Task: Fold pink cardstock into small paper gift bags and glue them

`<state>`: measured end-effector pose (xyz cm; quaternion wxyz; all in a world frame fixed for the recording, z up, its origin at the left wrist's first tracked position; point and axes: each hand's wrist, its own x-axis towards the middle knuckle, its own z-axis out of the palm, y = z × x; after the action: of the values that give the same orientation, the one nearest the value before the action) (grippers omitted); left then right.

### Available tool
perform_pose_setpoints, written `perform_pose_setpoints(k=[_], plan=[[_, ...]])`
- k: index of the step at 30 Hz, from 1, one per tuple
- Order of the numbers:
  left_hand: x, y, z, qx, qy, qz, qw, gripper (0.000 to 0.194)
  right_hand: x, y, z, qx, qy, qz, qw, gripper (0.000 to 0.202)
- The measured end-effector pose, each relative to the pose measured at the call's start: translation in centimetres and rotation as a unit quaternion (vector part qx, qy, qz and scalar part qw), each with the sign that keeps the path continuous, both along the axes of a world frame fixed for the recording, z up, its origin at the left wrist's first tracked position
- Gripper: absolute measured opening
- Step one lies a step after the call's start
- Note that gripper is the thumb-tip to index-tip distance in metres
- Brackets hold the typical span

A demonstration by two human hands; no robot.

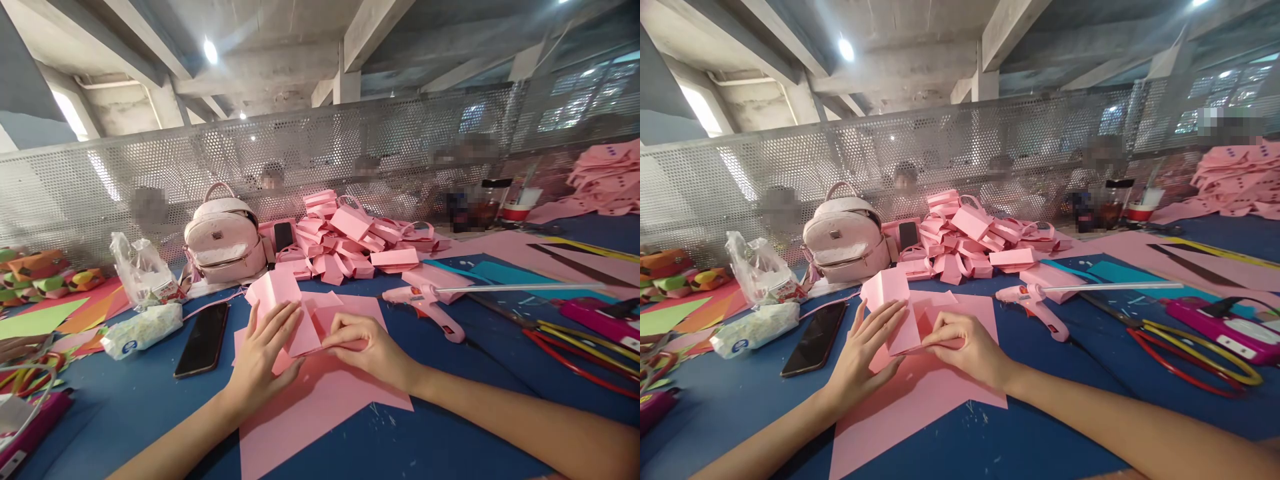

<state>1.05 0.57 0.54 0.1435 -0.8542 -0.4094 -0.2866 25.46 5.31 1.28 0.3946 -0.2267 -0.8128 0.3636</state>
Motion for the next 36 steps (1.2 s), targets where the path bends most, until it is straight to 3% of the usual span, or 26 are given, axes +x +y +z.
perform_pose_setpoints(k=[14, 20, 36], plan=[[-0.1, 0.0, -0.1, -0.028, -0.019, -0.001, 0.999, 0.061, 0.1, 0.1, -0.3, -0.002, 0.004, 0.014, 1.000, 0.028], [-0.1, -0.1, 0.0, -0.029, -0.018, -0.009, 0.999, 0.060, 0.0, 0.1, -0.3, 0.018, 0.000, 0.003, 1.000, 0.020], [0.0, -0.4, 0.3, 0.040, -0.040, -0.053, 0.997, 0.038, -0.1, -0.2, 0.6, 0.027, -0.011, -0.001, 1.000, 0.012]])
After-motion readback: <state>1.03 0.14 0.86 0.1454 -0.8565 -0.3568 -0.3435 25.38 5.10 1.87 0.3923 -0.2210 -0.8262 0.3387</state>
